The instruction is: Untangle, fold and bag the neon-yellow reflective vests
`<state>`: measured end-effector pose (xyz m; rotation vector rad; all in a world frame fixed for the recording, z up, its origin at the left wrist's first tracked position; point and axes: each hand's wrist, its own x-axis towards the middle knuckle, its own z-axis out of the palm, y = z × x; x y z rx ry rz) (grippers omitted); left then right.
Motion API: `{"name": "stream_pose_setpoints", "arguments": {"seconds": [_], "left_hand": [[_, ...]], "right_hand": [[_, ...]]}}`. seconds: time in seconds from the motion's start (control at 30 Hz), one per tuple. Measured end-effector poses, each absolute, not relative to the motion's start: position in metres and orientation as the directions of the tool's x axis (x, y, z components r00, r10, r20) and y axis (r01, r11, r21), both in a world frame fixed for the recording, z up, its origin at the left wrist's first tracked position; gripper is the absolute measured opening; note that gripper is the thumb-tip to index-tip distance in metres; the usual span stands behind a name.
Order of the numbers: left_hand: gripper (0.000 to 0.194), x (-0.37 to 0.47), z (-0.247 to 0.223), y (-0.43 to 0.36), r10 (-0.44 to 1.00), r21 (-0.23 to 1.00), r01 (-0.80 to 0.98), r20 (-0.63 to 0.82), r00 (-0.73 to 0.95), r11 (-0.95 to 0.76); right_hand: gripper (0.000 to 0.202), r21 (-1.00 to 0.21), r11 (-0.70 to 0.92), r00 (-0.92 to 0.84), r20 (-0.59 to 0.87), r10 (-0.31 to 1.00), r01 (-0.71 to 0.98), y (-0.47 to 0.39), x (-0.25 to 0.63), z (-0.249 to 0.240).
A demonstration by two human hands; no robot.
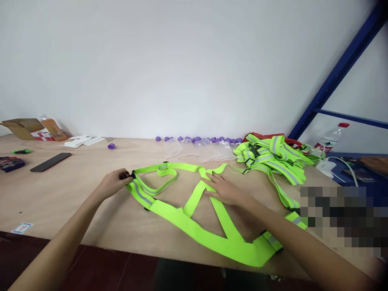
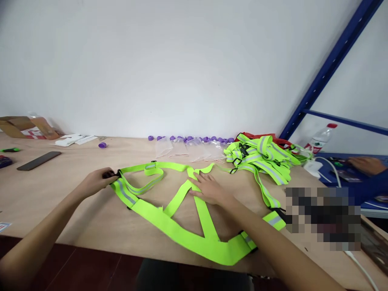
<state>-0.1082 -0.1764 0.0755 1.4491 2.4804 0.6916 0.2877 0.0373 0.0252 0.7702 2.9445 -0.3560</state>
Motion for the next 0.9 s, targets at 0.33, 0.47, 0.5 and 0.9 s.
{"name": "stream_pose_setpoints", "arguments": {"seconds": [0.33,0.47,0.5,0.9], "left_hand": [[0.049,-0.114,0.078,-0.228,0.763,0.829,0.391,-0.065,-0.643,0.4],[0.038,-0.092,0.076,-0.23,0.627,0.969,-0.046,-0.193,-0.755,0.242],[0.034,-0.086,0.077,-0.23,0.616,0.968,-0.15,-0.245,-0.749,0.203],[0.054,0.025,0.056,-0.206,0.863,0.641,0.767,0.369,-0.345,0.032]], "right_hand": [[0.047,-0.196,0.813,-0.764,0.278,0.582,0.548,0.036,0.358,0.059],[0.044,-0.277,0.584,-0.462,0.399,0.792,0.763,0.015,0.473,0.065],[0.044,-0.298,0.515,-0.41,0.349,0.843,0.804,0.01,0.5,0.062],[0.057,-0.409,0.407,-0.435,0.027,0.9,0.817,-0.003,0.556,0.038]]}}
